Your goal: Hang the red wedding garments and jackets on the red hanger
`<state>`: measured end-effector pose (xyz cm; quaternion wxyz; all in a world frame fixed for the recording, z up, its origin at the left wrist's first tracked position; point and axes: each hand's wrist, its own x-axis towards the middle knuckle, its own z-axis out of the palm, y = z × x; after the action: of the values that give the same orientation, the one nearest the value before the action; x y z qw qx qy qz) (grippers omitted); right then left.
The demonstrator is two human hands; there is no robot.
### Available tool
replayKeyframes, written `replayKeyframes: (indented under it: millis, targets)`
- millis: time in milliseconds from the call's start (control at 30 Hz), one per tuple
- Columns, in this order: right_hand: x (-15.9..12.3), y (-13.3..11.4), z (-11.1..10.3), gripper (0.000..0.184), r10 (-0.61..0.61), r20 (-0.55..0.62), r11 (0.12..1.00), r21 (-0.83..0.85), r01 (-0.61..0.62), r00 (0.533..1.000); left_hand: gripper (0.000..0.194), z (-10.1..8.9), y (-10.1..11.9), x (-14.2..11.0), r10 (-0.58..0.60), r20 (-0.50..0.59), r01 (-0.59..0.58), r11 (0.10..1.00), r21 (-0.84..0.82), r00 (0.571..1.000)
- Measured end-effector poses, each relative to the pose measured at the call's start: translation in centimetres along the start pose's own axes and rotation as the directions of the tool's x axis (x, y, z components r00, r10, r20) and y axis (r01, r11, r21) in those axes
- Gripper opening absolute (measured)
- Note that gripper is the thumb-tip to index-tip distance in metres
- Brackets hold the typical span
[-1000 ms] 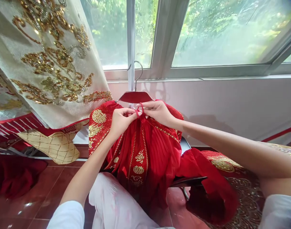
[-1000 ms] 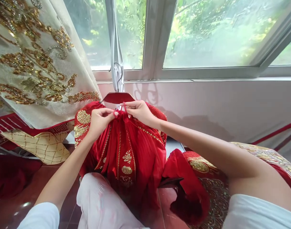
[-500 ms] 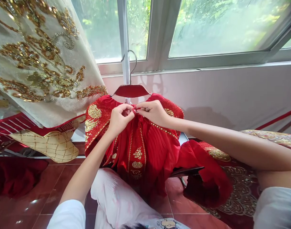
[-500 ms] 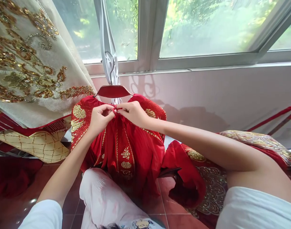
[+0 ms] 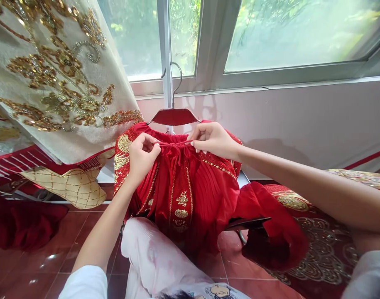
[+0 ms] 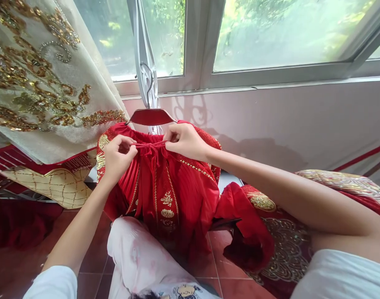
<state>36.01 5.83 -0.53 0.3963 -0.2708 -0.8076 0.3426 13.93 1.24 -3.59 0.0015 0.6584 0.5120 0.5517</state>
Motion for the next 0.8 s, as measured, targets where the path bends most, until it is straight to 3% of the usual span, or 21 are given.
replayKeyframes:
  millis: [67,133,200,267,367,433,500,600,733,800]
  targets:
    - [0.0,0.3,0.0,0.006,0.076,0.043,0.983,0.162,-0.082,0.996,0.006,0.5,0.0,0.2,-0.092,0.021,0.095,0.967,-0.236,0.996]
    - [0.0,0.3,0.2,0.007,0.112,0.060,0.968,0.217,-0.122,0.992,0.006,0.6,-0.3,0.4,-0.100,0.052,0.111,0.945,-0.309,0.994]
    - [0.1,0.2,0.3,0.009,0.122,0.056,0.971,0.200,-0.131,0.991,0.004,0.3,-1.0,0.5,-0.045,0.040,0.052,0.976,-0.210,0.998]
    - [0.2,-0.2,0.1,0.012,0.149,0.079,0.976,0.148,-0.159,0.986,0.006,-0.4,-1.6,0.5,0.061,0.026,-0.062,0.998,0.022,0.998]
    - [0.5,-0.7,-0.7,0.013,0.224,0.219,0.974,-0.014,-0.226,0.950,0.010,-1.4,-1.7,0.4,0.225,0.092,-0.243,0.901,0.360,0.970]
    - [0.8,-0.8,-1.4,0.009,0.248,0.336,0.966,-0.153,-0.207,0.909,0.013,-1.6,-1.4,0.3,0.272,0.168,-0.319,0.820,0.475,0.948]
    - [1.0,-0.7,-2.1,0.009,0.208,0.399,0.956,-0.278,-0.098,0.893,0.014,-1.6,-1.0,0.3,0.285,0.216,-0.357,0.772,0.526,0.934]
    - [1.0,-0.2,-2.4,0.009,0.158,0.328,0.876,-0.482,0.022,0.931,0.013,-1.2,-0.9,0.3,0.297,0.238,-0.380,0.748,0.545,0.925]
    - [0.6,-0.2,-2.0,0.020,0.273,0.224,0.698,-0.715,-0.033,0.936,0.013,-1.1,-1.7,0.3,0.327,0.238,-0.405,0.732,0.548,0.914]
    - [0.4,-0.7,-2.0,0.021,0.300,0.240,0.679,-0.733,-0.030,0.923,0.014,-1.5,-2.3,0.6,0.347,0.252,-0.429,0.751,0.502,0.903]
